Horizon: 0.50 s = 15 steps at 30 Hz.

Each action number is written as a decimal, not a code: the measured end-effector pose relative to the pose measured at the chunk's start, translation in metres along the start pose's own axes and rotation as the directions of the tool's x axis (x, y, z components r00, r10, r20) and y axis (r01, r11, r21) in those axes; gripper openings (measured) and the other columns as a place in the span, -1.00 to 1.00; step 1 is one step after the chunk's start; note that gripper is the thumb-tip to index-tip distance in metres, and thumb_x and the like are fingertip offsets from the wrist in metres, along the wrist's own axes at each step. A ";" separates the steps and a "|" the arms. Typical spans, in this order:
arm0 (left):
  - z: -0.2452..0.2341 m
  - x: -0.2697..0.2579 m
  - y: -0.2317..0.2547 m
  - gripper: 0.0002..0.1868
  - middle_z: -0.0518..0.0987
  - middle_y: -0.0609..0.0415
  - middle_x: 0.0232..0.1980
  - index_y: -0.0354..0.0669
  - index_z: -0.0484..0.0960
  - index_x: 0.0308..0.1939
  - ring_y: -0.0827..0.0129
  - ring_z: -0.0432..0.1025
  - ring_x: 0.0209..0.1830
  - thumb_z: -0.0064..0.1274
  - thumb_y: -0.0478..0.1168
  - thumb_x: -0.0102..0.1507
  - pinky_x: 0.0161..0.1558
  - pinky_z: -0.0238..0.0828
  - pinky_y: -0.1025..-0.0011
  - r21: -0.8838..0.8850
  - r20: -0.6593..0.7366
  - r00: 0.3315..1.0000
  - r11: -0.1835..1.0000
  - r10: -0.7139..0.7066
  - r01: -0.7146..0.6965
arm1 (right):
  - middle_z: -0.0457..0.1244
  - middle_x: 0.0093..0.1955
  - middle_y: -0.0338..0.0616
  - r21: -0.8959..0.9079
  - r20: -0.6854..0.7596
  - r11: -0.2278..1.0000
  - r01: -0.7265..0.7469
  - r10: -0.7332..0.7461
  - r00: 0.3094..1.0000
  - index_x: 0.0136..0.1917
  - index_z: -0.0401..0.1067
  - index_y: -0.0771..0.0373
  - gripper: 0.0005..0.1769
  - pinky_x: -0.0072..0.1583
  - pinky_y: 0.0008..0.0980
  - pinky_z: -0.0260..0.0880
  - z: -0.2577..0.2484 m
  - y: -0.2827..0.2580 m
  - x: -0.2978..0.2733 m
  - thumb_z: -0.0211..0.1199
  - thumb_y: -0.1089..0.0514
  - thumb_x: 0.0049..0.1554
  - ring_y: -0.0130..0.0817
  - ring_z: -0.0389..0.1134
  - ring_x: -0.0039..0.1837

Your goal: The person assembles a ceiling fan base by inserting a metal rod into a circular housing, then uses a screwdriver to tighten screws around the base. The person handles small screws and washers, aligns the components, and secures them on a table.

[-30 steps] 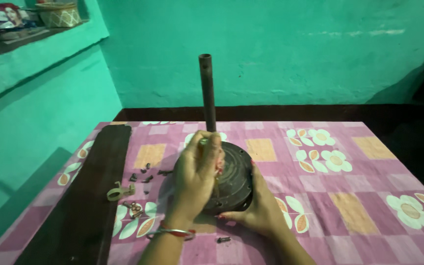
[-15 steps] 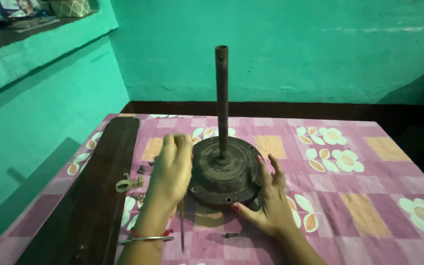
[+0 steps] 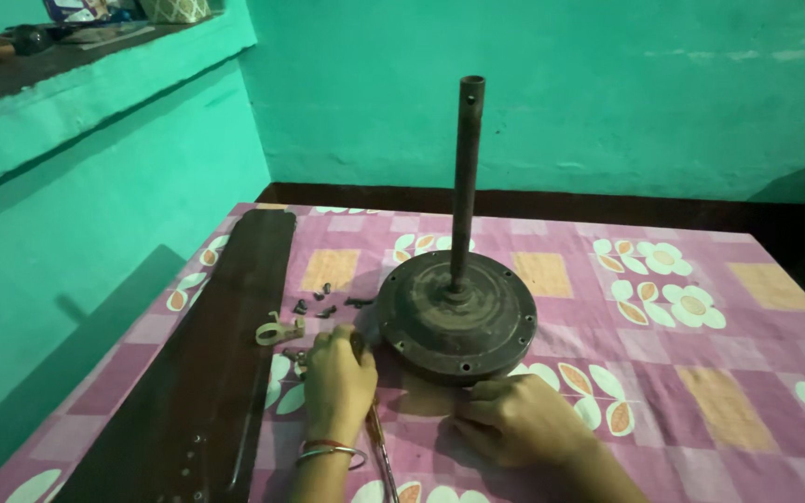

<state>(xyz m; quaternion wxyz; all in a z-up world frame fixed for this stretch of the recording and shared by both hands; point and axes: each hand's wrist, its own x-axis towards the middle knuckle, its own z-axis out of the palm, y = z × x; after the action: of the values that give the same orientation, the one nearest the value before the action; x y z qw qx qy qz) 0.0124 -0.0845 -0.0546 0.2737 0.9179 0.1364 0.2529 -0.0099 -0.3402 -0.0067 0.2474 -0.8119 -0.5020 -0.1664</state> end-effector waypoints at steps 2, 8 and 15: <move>-0.006 -0.003 0.003 -0.76 0.60 -0.15 -0.09 -0.15 0.65 -0.13 -0.08 0.50 -0.03 0.17 -0.16 0.17 -0.01 0.46 0.04 0.048 -0.114 0.991 0.997 0.067 -0.062 | 0.39 -0.33 -0.14 0.063 0.077 0.993 -0.104 0.099 0.992 -0.27 0.64 0.18 -0.87 -0.26 -0.19 0.42 -0.003 -0.005 0.004 0.48 0.09 -0.02 -0.14 0.44 -0.29; -0.031 0.008 -0.006 -0.89 0.61 0.03 -0.05 -0.03 0.69 -0.25 0.02 0.49 0.03 0.12 -0.14 0.27 -0.09 0.51 0.13 0.062 -0.314 0.949 0.996 -0.035 0.058 | 0.42 -0.27 -0.12 0.210 0.324 0.926 -0.313 0.236 0.916 -0.15 0.68 0.14 -0.84 -0.18 -0.25 0.47 -0.014 -0.013 0.016 0.49 0.19 -0.08 -0.20 0.48 -0.23; -0.053 0.018 -0.051 -0.87 0.63 0.09 -0.12 -0.02 0.69 -0.18 0.11 0.57 -0.13 0.12 -0.17 0.21 -0.15 0.50 0.15 -0.140 -0.338 0.913 0.972 -0.228 0.191 | 0.46 -0.22 -0.16 0.031 0.513 0.858 -0.513 0.427 0.745 -0.07 0.72 0.04 -0.77 -0.15 -0.28 0.49 -0.018 -0.015 0.018 0.39 0.22 -0.02 -0.28 0.50 -0.18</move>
<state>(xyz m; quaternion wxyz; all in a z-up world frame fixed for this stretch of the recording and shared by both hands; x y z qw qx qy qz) -0.0069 -0.0126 -0.0382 0.3181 0.8224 0.2672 0.3888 -0.0155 -0.3318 0.0203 0.2149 -0.9029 -0.3383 0.1556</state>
